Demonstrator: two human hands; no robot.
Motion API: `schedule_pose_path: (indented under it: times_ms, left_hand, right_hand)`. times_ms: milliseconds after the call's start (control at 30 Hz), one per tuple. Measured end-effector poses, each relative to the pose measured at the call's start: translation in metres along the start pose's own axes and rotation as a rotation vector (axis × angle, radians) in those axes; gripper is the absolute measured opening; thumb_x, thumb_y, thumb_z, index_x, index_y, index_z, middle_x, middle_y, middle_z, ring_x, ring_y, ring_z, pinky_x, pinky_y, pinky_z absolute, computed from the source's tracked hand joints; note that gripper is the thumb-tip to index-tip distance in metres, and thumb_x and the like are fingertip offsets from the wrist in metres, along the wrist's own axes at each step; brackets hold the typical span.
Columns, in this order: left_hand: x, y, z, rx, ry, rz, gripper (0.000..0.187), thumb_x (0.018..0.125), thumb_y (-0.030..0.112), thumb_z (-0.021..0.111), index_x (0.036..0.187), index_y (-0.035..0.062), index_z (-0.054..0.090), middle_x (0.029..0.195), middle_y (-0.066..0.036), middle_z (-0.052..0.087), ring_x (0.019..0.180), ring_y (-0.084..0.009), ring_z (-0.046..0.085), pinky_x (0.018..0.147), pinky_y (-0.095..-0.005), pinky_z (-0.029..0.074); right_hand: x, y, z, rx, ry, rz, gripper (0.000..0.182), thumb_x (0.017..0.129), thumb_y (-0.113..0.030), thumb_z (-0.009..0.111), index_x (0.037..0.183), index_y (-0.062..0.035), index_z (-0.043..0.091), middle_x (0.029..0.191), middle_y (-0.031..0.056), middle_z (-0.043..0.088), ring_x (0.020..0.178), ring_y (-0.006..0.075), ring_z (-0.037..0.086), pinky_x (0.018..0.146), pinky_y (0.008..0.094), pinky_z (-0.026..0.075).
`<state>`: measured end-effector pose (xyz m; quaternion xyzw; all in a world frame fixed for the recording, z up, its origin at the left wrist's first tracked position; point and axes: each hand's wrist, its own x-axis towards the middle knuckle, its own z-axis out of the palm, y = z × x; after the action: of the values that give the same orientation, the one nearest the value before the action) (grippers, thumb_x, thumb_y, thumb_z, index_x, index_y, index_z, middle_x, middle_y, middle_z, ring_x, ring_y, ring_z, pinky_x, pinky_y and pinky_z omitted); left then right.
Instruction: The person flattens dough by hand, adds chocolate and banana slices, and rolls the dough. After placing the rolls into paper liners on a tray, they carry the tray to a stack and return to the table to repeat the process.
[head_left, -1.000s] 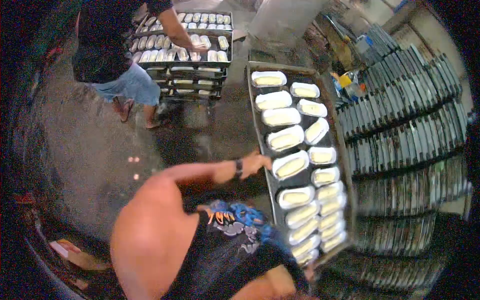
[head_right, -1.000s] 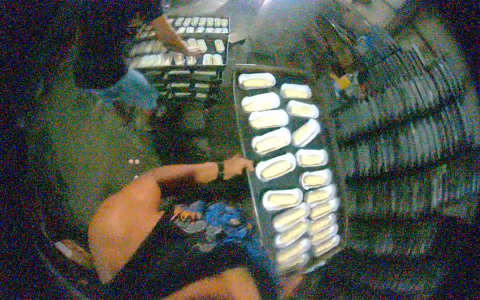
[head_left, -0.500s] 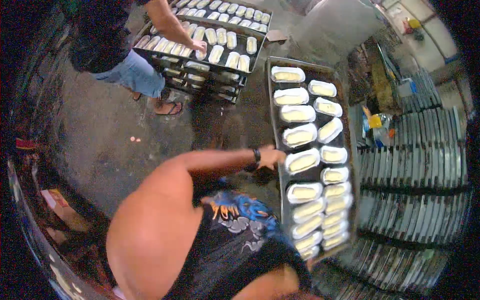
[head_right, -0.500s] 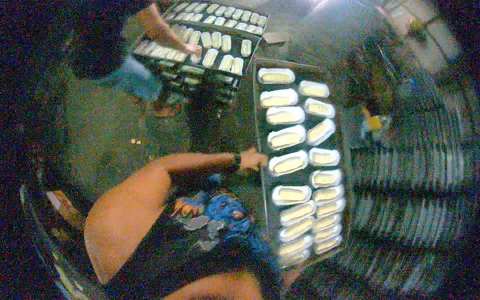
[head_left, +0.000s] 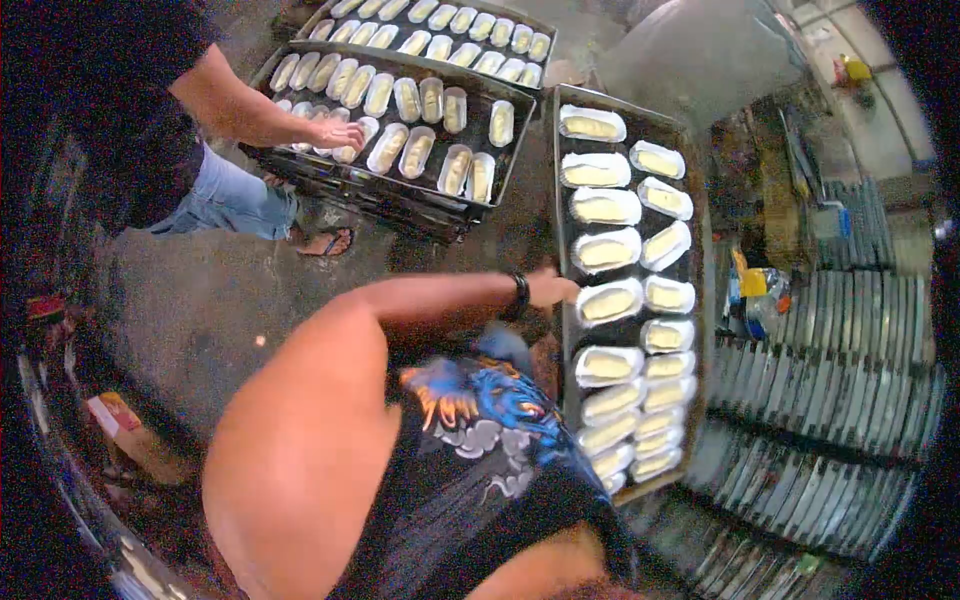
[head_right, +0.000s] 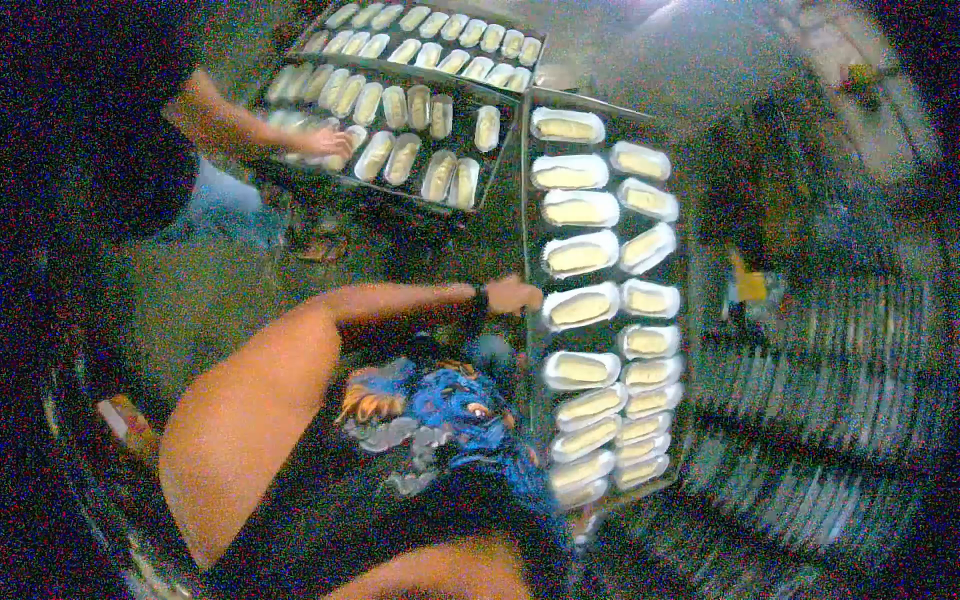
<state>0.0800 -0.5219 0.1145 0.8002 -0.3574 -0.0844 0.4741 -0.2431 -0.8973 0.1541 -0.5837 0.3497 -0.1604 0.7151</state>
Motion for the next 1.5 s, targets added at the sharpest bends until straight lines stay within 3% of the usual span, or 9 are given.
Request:
schedule_pose_path:
  times_ms: [467,633,733,900,967,1133,1300,1433,1500]
  left_hand:
    - [-0.018,0.034,-0.012,0.066,0.102,-0.247,0.017,0.084,0.020,0.053,0.093,0.0216,0.067,0.078,-0.008,0.067,0.070,-0.0257,0.064,0.064,-0.0391,0.053]
    - [0.014,-0.073,0.050,0.044,0.177,-0.114,0.016,0.082,0.022,0.053,0.089,0.0203,0.068,0.075,-0.010,0.066,0.065,-0.0256,0.065,0.064,-0.0376,0.054]
    - [-0.034,-0.026,0.026,0.063,0.083,-0.299,0.019,0.081,0.024,0.055,0.097,0.0218,0.067,0.079,-0.007,0.066,0.070,-0.0224,0.064,0.060,-0.0364,0.052]
    - [-0.007,-0.114,0.098,0.090,0.193,-0.557,0.011,0.075,0.034,0.064,0.083,0.0322,0.071,0.083,-0.008,0.064,0.076,-0.0259,0.063,0.067,-0.0385,0.052]
    - [-0.043,-0.068,0.063,0.102,0.228,-0.365,0.014,0.080,0.031,0.058,0.087,0.0326,0.070,0.079,-0.007,0.063,0.074,-0.0257,0.062,0.068,-0.0380,0.051]
    - [-0.043,-0.137,0.100,0.036,0.295,-0.265,0.021,0.084,0.025,0.049,0.092,0.0248,0.069,0.090,-0.003,0.068,0.081,-0.0236,0.065,0.074,-0.0366,0.051]
    - [-0.116,-0.026,0.034,-0.279,0.242,-0.444,0.022,0.085,0.022,0.050,0.094,0.0182,0.070,0.089,-0.004,0.070,0.081,-0.0181,0.066,0.076,-0.0351,0.052]
    - [-0.135,0.033,0.024,-0.607,0.397,-0.896,0.020,0.082,0.018,0.055,0.093,0.0159,0.072,0.089,-0.005,0.070,0.079,-0.0185,0.066,0.073,-0.0336,0.052]
    - [-0.158,0.019,0.040,-0.715,0.429,-0.818,0.019,0.081,0.016,0.058,0.093,0.0140,0.072,0.090,-0.007,0.070,0.079,-0.0199,0.066,0.073,-0.0340,0.052]
  right_hand:
    - [0.004,-0.008,0.009,0.034,-0.053,-0.037,0.042,0.092,-0.032,0.048,0.115,0.0005,0.058,0.110,0.0145,0.061,0.100,0.0277,0.057,0.087,0.0400,0.046]
    - [0.009,-0.006,0.009,0.072,-0.076,-0.056,0.041,0.092,-0.032,0.048,0.115,0.0008,0.059,0.110,0.0148,0.061,0.099,0.0277,0.057,0.087,0.0398,0.047]
    - [0.011,-0.015,0.011,0.054,-0.079,-0.043,0.041,0.092,-0.031,0.047,0.114,0.0010,0.059,0.109,0.0149,0.061,0.099,0.0277,0.058,0.087,0.0397,0.047]
    - [0.023,-0.025,0.009,0.033,-0.106,-0.039,0.040,0.093,-0.030,0.047,0.114,0.0014,0.059,0.109,0.0151,0.062,0.098,0.0277,0.058,0.087,0.0395,0.047]
    - [0.029,-0.033,0.010,0.011,-0.118,-0.048,0.040,0.093,-0.030,0.047,0.114,0.0015,0.060,0.109,0.0152,0.062,0.098,0.0277,0.058,0.087,0.0394,0.047]
    - [0.042,-0.044,0.015,-0.022,-0.162,-0.067,0.039,0.093,-0.029,0.046,0.113,0.0019,0.060,0.108,0.0154,0.062,0.098,0.0276,0.059,0.087,0.0392,0.047]
    - [0.066,-0.061,0.027,-0.041,-0.255,-0.085,0.039,0.093,-0.028,0.046,0.113,0.0022,0.060,0.107,0.0156,0.063,0.097,0.0276,0.059,0.087,0.0390,0.047]
    - [0.085,-0.083,0.054,-0.100,-0.430,-0.134,0.038,0.094,-0.028,0.046,0.112,0.0025,0.061,0.107,0.0158,0.063,0.097,0.0276,0.060,0.087,0.0388,0.047]
    - [0.107,-0.085,0.067,-0.150,-0.493,-0.165,0.039,0.094,-0.028,0.046,0.112,0.0025,0.061,0.106,0.0151,0.063,0.096,0.0266,0.060,0.087,0.0383,0.047]
